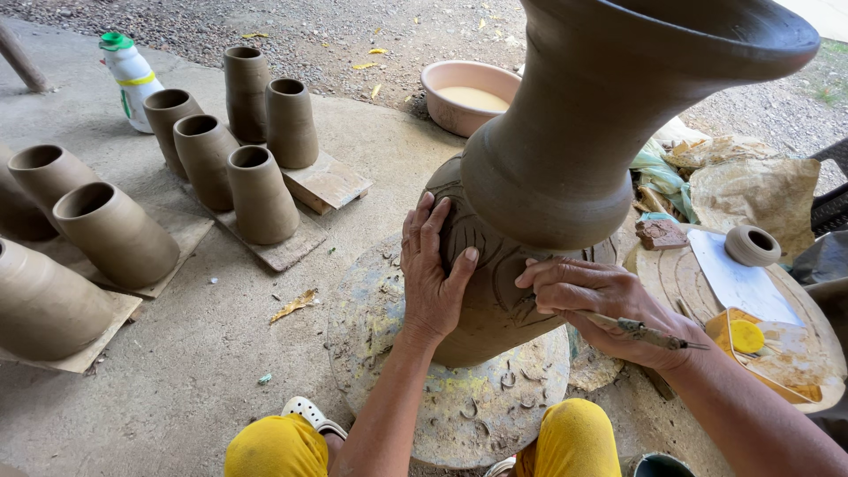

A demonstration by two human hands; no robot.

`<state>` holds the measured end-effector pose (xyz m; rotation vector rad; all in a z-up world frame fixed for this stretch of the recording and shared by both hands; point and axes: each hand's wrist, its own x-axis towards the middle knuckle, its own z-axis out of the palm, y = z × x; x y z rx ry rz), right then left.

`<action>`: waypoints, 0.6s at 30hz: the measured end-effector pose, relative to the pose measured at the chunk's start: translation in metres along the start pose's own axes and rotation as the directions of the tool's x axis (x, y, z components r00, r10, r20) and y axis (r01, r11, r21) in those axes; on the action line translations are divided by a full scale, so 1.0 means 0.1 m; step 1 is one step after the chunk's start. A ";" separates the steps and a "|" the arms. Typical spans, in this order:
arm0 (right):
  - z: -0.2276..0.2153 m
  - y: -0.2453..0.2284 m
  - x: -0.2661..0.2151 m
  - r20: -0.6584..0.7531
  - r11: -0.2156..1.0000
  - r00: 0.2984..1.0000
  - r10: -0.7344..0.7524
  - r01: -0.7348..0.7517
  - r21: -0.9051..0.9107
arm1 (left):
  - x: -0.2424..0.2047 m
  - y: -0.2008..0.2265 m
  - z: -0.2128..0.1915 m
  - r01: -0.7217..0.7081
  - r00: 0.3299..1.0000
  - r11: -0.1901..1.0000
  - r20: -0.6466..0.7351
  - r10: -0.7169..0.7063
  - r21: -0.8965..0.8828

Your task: The person carves a leaf-like pattern onto a large clay vase using a small pointed tool and their fingers.

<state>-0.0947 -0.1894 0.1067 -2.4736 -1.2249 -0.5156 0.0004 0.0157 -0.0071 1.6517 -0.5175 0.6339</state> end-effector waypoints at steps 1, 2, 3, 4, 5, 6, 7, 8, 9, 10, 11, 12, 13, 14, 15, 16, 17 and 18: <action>0.00 0.00 0.00 -0.006 1.000 1.000 -0.009 0.009 0.009 | 0.00 0.00 0.00 0.007 1.000 1.000 0.003 -0.007 0.002; -0.01 -0.01 0.00 -0.013 1.000 1.000 -0.018 0.019 0.017 | 0.00 -0.01 0.00 0.007 1.000 1.000 0.005 -0.007 0.006; -0.01 -0.01 0.01 -0.018 0.999 0.999 -0.030 0.030 0.025 | 0.00 -0.01 0.00 0.006 1.000 1.000 0.005 -0.006 0.009; -0.02 -0.01 0.01 -0.011 0.999 1.000 -0.016 0.016 0.041 | -0.01 -0.01 0.00 0.005 1.000 1.000 0.005 -0.005 0.012; -0.03 -0.01 0.01 -0.005 0.998 1.000 -0.003 0.003 0.057 | -0.01 -0.01 -0.01 0.005 1.000 1.000 0.005 -0.005 0.013; -0.04 -0.01 0.01 0.001 0.997 1.000 0.010 -0.010 0.072 | -0.01 -0.01 -0.01 0.004 1.000 1.000 0.005 -0.004 0.014; -0.05 -0.01 0.00 -0.003 0.997 1.000 0.005 -0.005 0.073 | -0.01 -0.01 -0.01 0.004 1.000 1.000 0.004 -0.004 0.014; -0.06 0.00 0.00 -0.008 0.997 1.000 0.001 0.000 0.073 | 0.00 -0.01 0.00 0.010 1.000 1.000 0.008 -0.010 0.008; -0.06 0.00 0.00 -0.012 0.997 1.000 -0.004 0.005 0.076 | -0.01 0.00 0.00 0.017 1.000 1.000 0.011 -0.017 0.004; -0.06 0.00 0.00 -0.017 0.996 1.000 0.005 -0.004 0.084 | -0.01 0.00 0.00 0.023 1.000 1.000 0.015 -0.023 -0.001; -0.05 0.00 -0.01 -0.023 0.996 1.000 0.015 -0.013 0.093 | -0.01 0.00 0.00 0.021 1.000 1.000 0.011 -0.021 -0.001; -0.04 -0.01 0.00 -0.029 0.995 0.999 0.025 -0.022 0.101 | -0.01 0.00 0.00 0.019 1.000 1.000 0.007 -0.019 -0.001; -0.02 0.00 0.01 -0.069 0.993 0.998 0.009 0.000 0.118 | -0.01 0.01 0.00 0.017 1.000 1.000 0.002 -0.017 -0.002; 0.02 -0.01 0.04 -0.109 0.991 0.994 -0.007 0.022 0.135 | 0.00 0.01 0.00 0.013 1.000 1.000 -0.002 -0.013 -0.003; 0.05 -0.01 0.06 -0.149 0.987 0.989 -0.021 0.044 0.152 | 0.00 0.01 -0.01 0.010 1.000 1.000 -0.005 -0.010 -0.003; 0.06 -0.02 0.08 -0.147 0.992 0.988 -0.045 0.062 0.112 | 0.00 0.00 -0.01 0.007 1.000 1.000 -0.008 -0.007 -0.003; 0.09 -0.04 0.09 -0.147 0.994 0.987 -0.063 0.075 0.074 | -0.01 0.00 -0.01 0.009 1.000 1.000 -0.005 -0.010 -0.005; 0.09 -0.05 0.10 -0.145 0.996 0.986 -0.081 0.087 0.035 | -0.01 0.00 0.00 0.012 1.000 1.000 -0.003 -0.012 -0.008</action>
